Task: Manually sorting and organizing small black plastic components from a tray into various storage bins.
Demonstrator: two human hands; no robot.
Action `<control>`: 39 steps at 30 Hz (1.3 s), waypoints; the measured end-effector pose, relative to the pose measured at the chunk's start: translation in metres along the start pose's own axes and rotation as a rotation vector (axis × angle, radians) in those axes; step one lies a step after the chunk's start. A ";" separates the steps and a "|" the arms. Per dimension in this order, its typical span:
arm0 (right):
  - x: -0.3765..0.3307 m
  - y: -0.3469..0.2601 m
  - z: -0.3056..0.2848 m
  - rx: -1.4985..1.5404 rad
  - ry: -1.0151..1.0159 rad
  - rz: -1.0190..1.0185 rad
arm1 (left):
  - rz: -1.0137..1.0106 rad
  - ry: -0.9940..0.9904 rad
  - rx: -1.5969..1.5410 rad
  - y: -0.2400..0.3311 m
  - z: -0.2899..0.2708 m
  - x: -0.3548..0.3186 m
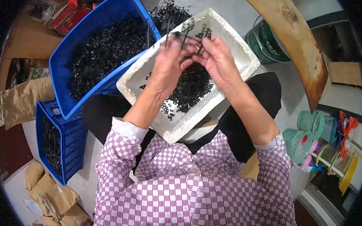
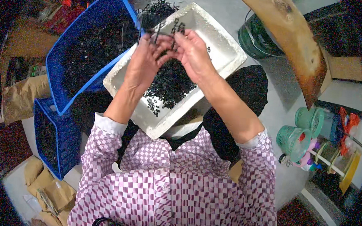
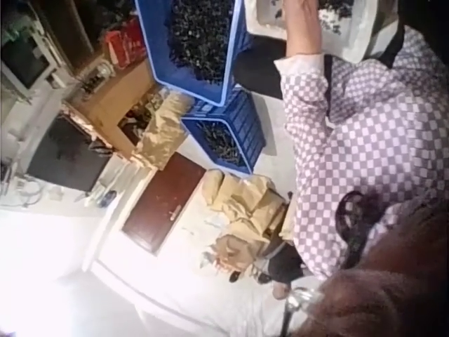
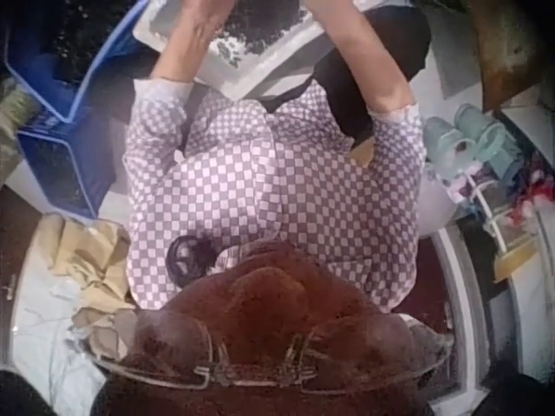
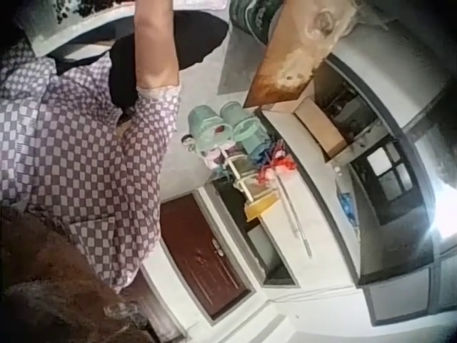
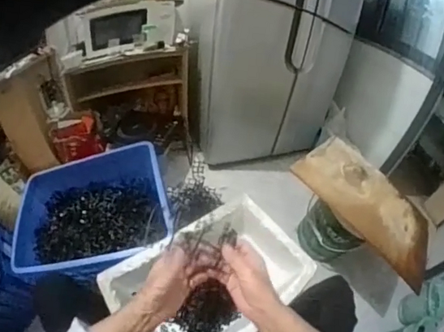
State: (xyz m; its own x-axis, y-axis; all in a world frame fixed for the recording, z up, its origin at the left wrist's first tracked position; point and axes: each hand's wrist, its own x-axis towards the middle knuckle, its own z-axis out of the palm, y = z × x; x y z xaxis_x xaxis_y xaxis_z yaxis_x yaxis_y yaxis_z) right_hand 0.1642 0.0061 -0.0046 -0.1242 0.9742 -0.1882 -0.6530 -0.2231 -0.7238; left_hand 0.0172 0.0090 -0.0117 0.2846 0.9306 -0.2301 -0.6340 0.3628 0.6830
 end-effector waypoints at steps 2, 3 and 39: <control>-0.006 0.010 0.007 -0.156 -0.023 0.092 | 0.028 -0.006 -0.110 0.005 -0.002 0.001; -0.008 0.013 0.011 -0.235 -0.036 0.138 | 0.026 0.064 -0.133 0.008 -0.006 0.001; 0.005 0.021 0.009 -0.919 0.079 -0.338 | -0.156 0.135 -0.237 0.004 0.008 -0.019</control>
State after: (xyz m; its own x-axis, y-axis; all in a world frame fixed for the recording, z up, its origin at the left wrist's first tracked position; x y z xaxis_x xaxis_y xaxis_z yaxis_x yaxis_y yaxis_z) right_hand 0.1434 0.0065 -0.0143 0.0341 0.9939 0.1044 0.1945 0.0959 -0.9762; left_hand 0.0153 -0.0074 0.0011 0.3033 0.8553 -0.4201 -0.7447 0.4878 0.4555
